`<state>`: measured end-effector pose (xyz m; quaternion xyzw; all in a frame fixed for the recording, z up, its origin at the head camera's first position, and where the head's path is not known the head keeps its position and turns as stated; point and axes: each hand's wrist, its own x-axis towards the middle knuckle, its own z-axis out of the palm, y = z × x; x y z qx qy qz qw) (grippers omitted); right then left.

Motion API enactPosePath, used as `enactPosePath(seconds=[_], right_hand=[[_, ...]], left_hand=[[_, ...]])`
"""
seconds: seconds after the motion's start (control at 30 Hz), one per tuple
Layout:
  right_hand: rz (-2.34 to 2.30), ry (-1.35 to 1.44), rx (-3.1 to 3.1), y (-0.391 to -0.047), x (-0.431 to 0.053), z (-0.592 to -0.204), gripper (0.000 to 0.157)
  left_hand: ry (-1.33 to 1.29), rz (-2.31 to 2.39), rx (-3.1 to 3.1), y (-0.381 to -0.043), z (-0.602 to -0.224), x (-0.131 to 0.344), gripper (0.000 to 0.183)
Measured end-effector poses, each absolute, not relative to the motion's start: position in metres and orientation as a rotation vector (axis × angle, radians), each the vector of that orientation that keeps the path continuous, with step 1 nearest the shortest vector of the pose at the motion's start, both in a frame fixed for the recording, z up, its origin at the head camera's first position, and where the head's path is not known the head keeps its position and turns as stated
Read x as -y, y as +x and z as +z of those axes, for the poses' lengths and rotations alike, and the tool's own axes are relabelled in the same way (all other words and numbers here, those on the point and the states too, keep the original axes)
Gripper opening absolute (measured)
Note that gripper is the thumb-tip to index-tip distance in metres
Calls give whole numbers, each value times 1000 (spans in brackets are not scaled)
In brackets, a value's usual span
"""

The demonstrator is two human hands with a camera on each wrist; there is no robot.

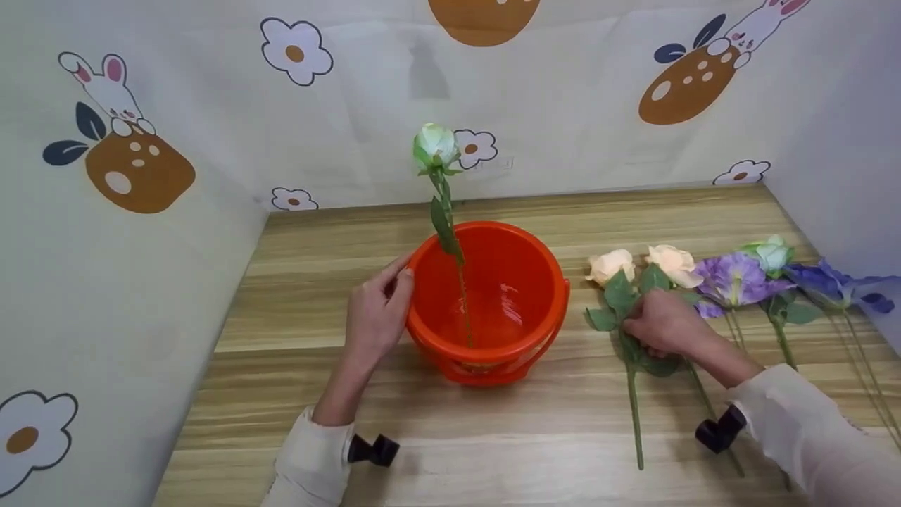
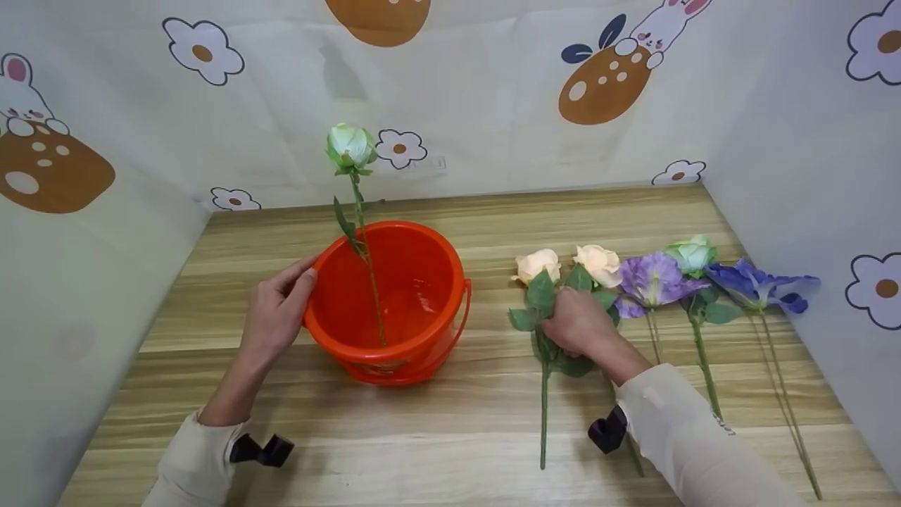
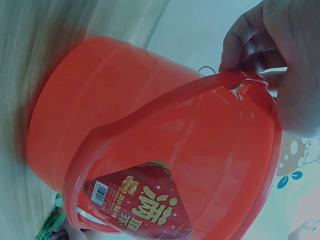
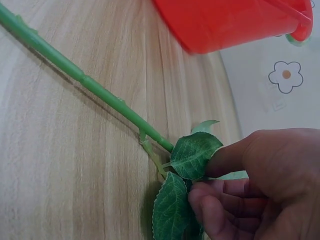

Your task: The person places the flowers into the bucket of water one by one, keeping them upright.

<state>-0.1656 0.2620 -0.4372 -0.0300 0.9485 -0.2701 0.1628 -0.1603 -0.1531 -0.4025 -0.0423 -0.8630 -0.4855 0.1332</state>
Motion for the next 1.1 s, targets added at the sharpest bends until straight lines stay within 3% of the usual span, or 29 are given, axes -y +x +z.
enactPosePath(seconds=[1.1], right_hand=[[-729, 29, -2633, -179, -256, -435, 25]], left_hand=[[-117, -1478, 2492, -158, -403, 153, 39]])
